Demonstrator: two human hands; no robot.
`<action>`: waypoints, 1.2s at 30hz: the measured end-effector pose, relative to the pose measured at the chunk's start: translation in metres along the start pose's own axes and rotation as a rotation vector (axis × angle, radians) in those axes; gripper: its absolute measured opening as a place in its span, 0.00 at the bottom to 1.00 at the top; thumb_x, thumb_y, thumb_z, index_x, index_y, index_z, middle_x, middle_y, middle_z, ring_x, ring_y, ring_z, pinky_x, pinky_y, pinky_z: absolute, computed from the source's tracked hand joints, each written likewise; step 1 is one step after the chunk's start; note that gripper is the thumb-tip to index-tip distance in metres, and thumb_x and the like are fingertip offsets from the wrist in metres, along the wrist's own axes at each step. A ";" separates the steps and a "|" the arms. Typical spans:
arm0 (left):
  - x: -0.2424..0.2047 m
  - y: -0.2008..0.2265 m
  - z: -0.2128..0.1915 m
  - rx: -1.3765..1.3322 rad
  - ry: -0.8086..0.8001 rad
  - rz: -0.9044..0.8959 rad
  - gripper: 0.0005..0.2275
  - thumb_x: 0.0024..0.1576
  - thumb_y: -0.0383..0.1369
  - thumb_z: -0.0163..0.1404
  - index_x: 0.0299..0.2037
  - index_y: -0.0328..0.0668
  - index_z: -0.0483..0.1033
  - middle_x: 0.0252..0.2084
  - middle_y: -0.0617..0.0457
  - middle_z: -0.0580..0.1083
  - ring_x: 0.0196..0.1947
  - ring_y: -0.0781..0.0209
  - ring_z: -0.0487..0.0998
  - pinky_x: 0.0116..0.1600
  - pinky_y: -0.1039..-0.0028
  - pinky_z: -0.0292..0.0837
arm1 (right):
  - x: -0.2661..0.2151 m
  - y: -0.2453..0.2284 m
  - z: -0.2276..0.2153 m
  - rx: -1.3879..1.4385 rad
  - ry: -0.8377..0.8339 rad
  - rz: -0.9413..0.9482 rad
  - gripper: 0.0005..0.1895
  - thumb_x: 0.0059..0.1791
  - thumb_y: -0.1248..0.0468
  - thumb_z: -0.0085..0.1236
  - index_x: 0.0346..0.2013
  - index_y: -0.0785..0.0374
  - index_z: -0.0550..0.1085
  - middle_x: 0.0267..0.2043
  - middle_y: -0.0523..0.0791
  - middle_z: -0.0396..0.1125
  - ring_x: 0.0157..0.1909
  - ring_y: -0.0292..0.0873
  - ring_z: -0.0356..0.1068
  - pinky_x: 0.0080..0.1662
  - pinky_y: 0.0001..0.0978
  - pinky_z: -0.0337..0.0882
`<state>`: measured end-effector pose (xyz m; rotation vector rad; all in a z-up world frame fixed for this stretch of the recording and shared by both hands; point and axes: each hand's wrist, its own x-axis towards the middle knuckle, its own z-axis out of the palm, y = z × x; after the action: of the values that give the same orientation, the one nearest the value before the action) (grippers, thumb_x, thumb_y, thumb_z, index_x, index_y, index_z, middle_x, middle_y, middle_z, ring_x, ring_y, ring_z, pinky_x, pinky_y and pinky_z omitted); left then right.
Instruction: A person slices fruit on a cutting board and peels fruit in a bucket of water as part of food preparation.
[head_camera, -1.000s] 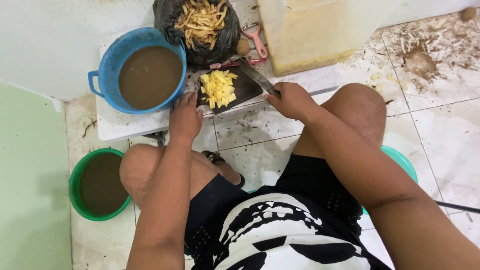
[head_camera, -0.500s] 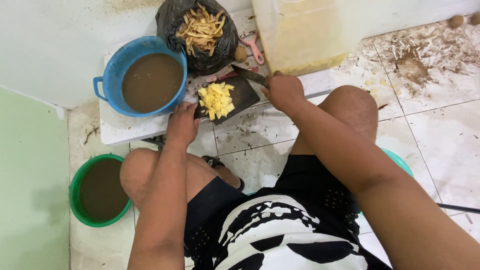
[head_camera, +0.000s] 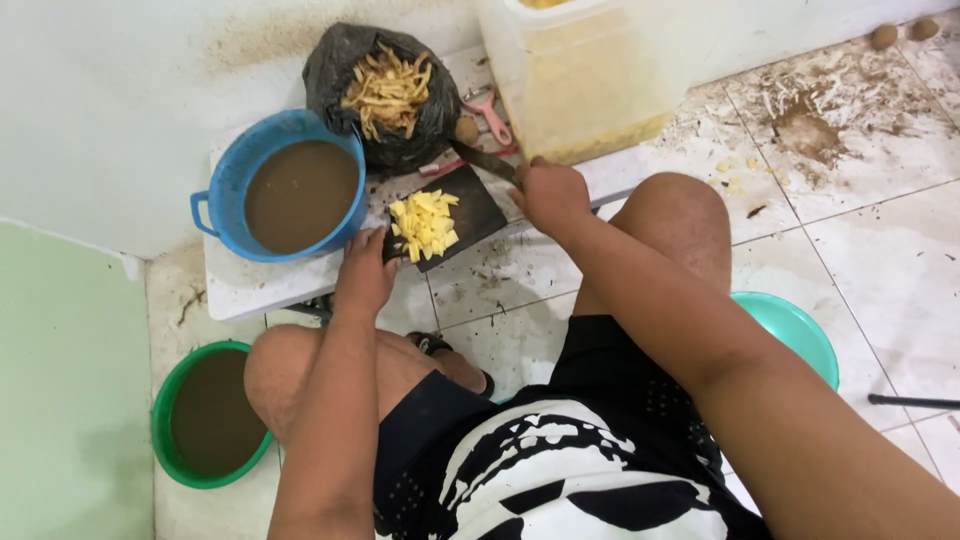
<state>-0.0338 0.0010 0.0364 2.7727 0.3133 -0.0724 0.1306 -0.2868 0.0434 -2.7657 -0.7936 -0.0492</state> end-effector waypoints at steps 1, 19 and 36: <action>0.001 -0.003 0.002 0.002 0.007 0.005 0.25 0.65 0.31 0.52 0.71 0.28 0.64 0.64 0.34 0.66 0.68 0.36 0.66 0.70 0.51 0.68 | -0.004 -0.002 -0.004 -0.001 0.008 0.000 0.16 0.52 0.51 0.56 0.44 0.58 0.80 0.41 0.50 0.72 0.41 0.60 0.78 0.42 0.53 0.76; -0.007 -0.016 0.005 -0.545 -0.295 -0.354 0.46 0.43 0.46 0.70 0.69 0.22 0.66 0.64 0.25 0.71 0.68 0.33 0.70 0.68 0.47 0.67 | -0.029 0.020 -0.016 0.592 -0.062 0.128 0.19 0.52 0.52 0.58 0.46 0.64 0.80 0.39 0.58 0.75 0.47 0.67 0.75 0.48 0.57 0.73; -0.026 0.003 -0.034 -1.326 -0.261 -0.352 0.10 0.66 0.35 0.52 0.47 0.37 0.71 0.42 0.39 0.80 0.44 0.49 0.84 0.49 0.59 0.83 | -0.038 0.039 -0.041 0.873 -0.014 0.162 0.15 0.54 0.56 0.58 0.44 0.66 0.79 0.27 0.49 0.72 0.25 0.44 0.74 0.35 0.39 0.73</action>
<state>-0.0584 0.0048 0.0717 1.3640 0.5212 -0.2148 0.1209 -0.3490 0.0692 -1.9805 -0.4321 0.2802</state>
